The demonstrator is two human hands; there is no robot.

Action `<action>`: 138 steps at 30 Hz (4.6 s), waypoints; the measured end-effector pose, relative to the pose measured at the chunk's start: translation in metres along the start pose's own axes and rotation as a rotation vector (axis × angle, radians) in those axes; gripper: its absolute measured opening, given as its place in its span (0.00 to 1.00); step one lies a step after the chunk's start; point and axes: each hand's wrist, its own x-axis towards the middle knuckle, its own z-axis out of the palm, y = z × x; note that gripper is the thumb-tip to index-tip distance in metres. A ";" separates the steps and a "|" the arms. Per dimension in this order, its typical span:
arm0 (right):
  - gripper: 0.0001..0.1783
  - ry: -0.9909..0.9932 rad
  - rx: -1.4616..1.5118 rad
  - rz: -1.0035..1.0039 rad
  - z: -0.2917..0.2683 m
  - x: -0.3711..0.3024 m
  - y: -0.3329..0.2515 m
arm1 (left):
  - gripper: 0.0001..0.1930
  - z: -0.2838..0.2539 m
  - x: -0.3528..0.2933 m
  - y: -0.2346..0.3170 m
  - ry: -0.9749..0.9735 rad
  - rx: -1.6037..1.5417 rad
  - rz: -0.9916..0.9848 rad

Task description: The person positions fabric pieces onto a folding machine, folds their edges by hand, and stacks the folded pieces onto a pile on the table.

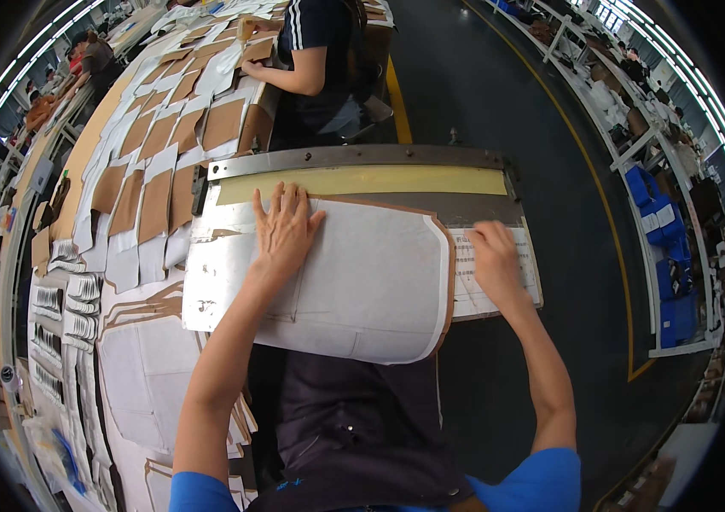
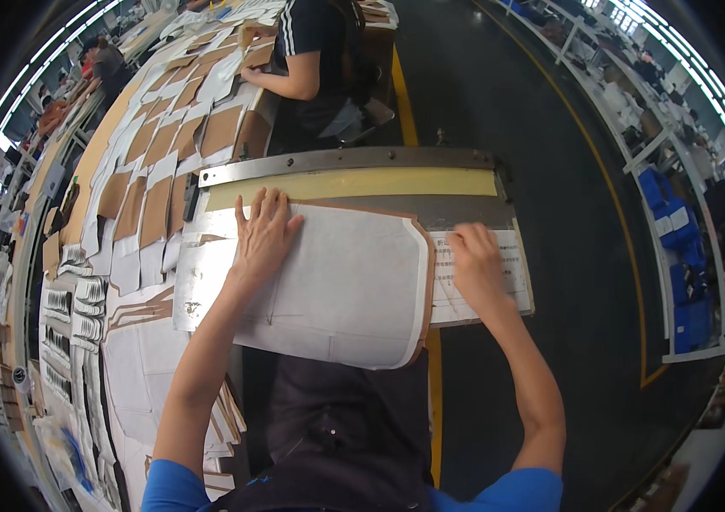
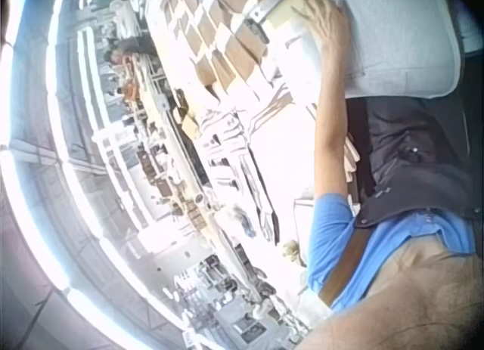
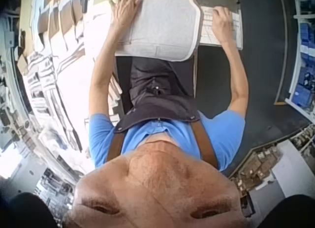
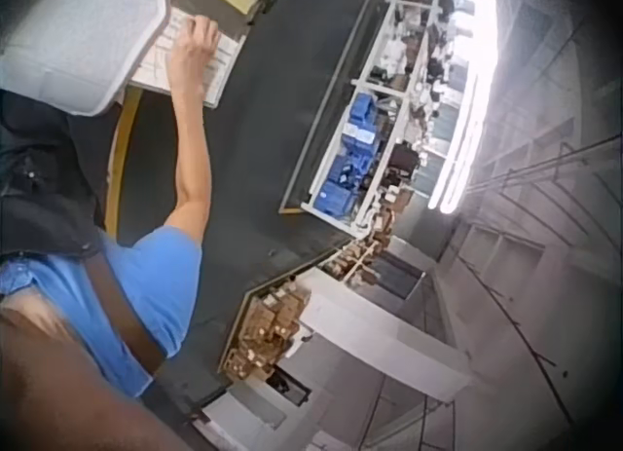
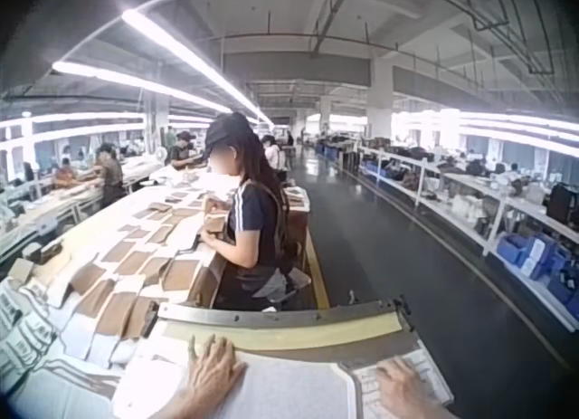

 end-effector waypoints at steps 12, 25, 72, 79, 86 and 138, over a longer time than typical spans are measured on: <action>0.11 0.049 1.138 1.022 0.014 -0.153 -0.161 | 0.17 -0.027 -0.001 -0.005 0.030 -0.284 0.119; 0.07 -0.496 0.044 -0.199 -0.075 0.221 -0.040 | 0.15 -0.138 -0.148 0.034 -0.059 -0.458 0.299; 0.27 -0.013 0.060 0.010 0.135 0.125 -0.046 | 0.22 0.039 0.048 0.020 0.164 -0.167 -0.003; 0.23 0.103 0.015 -0.028 0.151 0.134 -0.057 | 0.20 0.035 0.050 0.023 0.126 -0.170 0.015; 0.21 0.004 0.007 0.032 0.151 0.136 -0.063 | 0.21 0.036 0.053 0.023 0.067 -0.125 0.017; 0.19 -0.055 -0.062 -0.011 0.092 0.083 -0.021 | 0.14 0.010 0.033 0.014 0.174 -0.265 0.087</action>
